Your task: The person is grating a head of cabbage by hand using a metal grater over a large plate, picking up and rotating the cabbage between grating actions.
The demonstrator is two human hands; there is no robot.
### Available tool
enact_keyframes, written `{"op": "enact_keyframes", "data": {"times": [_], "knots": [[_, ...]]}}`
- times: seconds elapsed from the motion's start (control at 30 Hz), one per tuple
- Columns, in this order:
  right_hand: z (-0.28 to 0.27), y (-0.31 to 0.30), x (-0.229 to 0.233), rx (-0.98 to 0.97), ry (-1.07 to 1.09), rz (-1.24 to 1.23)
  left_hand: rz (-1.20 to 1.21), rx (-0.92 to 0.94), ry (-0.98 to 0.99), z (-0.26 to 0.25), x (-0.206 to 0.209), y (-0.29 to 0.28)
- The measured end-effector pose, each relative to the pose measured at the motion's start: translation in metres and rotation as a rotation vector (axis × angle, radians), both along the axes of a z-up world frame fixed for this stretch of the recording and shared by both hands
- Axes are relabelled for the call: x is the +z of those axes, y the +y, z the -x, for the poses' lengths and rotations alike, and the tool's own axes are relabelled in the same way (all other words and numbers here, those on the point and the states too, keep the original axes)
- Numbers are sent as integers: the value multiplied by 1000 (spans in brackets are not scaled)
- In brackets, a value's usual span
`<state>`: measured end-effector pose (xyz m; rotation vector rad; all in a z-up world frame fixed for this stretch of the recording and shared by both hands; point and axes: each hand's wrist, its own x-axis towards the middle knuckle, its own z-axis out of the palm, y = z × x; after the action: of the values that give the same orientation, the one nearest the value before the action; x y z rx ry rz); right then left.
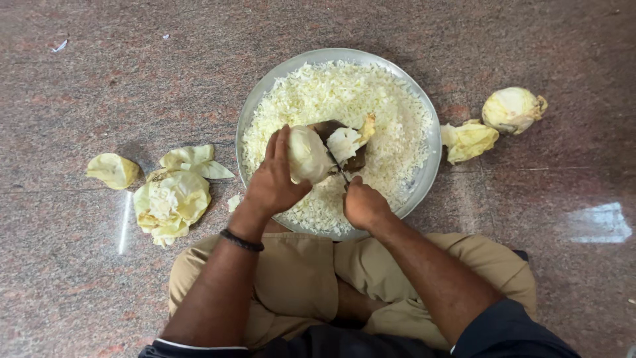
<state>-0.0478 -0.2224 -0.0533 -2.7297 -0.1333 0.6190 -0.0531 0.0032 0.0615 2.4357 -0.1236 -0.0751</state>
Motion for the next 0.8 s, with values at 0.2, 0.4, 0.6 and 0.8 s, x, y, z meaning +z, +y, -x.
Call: {"op": "enact_keyframes", "data": {"times": [0.2,0.4,0.6,0.8], "knots": [[5,7,5,-43,-35,-11,-57,297,203,-9,-4,-21],[-1,2,4,1,-9,15,463,461,311,-33,-57,26],[-3,4,0,-47,17,18,1065,536,498,-40,-82,54],[-3,2,4,-6,-22,24,1559,378,346,-39,-68,54]]}}
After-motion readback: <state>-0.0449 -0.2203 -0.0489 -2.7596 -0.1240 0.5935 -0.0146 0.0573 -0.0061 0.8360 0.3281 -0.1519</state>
